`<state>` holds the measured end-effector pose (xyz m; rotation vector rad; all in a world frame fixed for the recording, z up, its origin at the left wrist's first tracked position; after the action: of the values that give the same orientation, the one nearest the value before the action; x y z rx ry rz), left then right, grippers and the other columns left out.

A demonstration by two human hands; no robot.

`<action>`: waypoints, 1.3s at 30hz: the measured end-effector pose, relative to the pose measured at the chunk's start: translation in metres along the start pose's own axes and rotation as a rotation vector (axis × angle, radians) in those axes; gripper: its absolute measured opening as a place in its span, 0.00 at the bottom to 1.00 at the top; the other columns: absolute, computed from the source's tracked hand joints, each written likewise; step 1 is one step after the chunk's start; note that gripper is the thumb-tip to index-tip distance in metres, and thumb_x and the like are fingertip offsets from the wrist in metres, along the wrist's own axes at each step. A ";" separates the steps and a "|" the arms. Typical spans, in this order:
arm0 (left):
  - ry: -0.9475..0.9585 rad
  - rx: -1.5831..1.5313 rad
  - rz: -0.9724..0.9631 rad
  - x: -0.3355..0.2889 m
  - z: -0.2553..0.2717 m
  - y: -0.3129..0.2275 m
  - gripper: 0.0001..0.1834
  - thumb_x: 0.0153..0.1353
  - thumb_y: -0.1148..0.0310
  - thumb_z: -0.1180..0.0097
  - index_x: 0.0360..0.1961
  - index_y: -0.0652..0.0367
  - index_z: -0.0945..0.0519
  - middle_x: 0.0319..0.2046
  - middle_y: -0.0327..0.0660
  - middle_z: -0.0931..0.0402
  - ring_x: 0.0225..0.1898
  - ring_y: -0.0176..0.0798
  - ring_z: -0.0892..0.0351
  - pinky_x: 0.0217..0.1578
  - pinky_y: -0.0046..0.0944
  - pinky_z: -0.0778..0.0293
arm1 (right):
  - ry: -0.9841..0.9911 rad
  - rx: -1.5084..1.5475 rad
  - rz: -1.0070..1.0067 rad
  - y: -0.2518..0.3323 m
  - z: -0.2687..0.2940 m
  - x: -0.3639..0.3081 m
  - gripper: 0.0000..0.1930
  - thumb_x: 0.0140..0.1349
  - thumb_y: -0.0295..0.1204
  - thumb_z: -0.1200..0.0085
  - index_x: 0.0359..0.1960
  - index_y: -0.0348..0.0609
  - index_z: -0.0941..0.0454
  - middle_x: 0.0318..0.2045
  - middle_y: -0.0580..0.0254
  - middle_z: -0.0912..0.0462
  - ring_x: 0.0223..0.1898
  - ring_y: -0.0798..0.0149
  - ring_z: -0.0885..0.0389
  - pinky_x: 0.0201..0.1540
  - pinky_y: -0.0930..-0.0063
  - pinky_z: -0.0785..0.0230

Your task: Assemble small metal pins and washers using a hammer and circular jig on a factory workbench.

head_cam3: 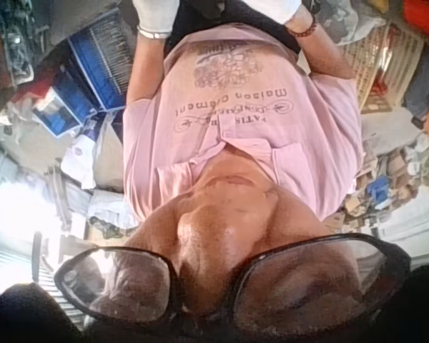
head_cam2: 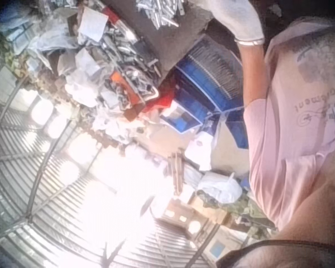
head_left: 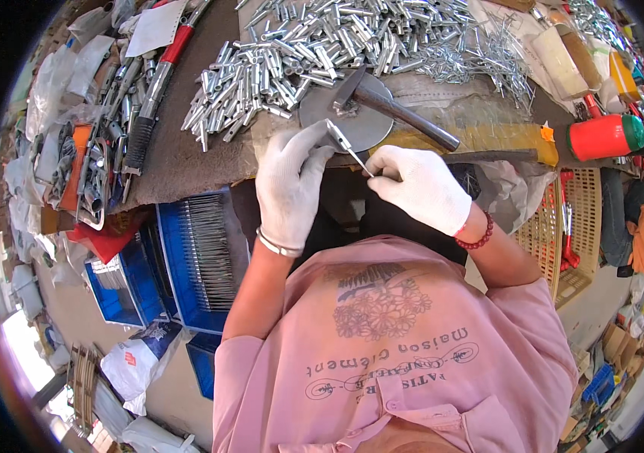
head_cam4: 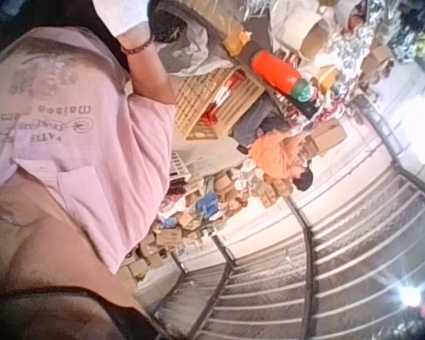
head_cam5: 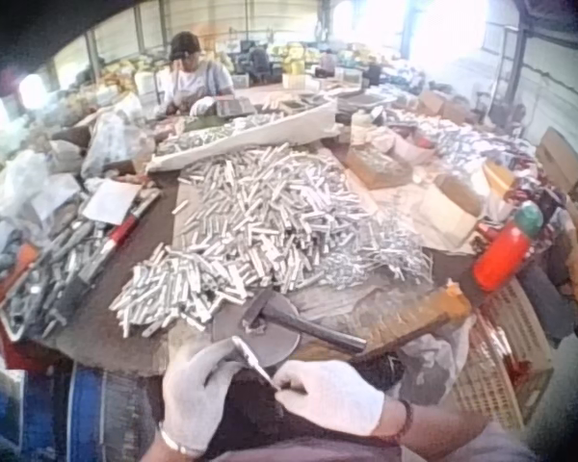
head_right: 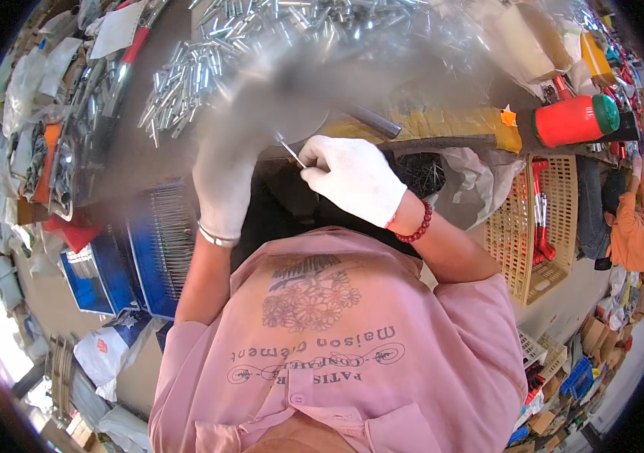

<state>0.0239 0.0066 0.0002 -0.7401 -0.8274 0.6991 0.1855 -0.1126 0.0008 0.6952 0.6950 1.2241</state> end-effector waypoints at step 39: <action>-0.575 0.675 1.131 -0.460 0.289 0.364 0.26 0.56 0.65 0.27 0.54 0.66 0.16 0.47 0.52 0.12 0.50 0.48 0.12 0.54 0.43 0.20 | -0.105 0.546 -0.051 0.006 -0.009 0.037 0.22 0.73 0.26 0.51 0.67 0.31 0.26 0.36 0.63 0.20 0.23 0.80 0.33 0.28 0.84 0.37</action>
<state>-0.5343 -0.0659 -0.3314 -0.3182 -0.5472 2.1544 0.1824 -0.0744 -0.0032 1.1749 0.9648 0.9436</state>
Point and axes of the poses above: each hand's wrist, its own x-axis towards the middle knuckle, its own z-axis out of the back of the hand, y = z × x, the point moved 5 cm from there along x, towards the middle knuckle
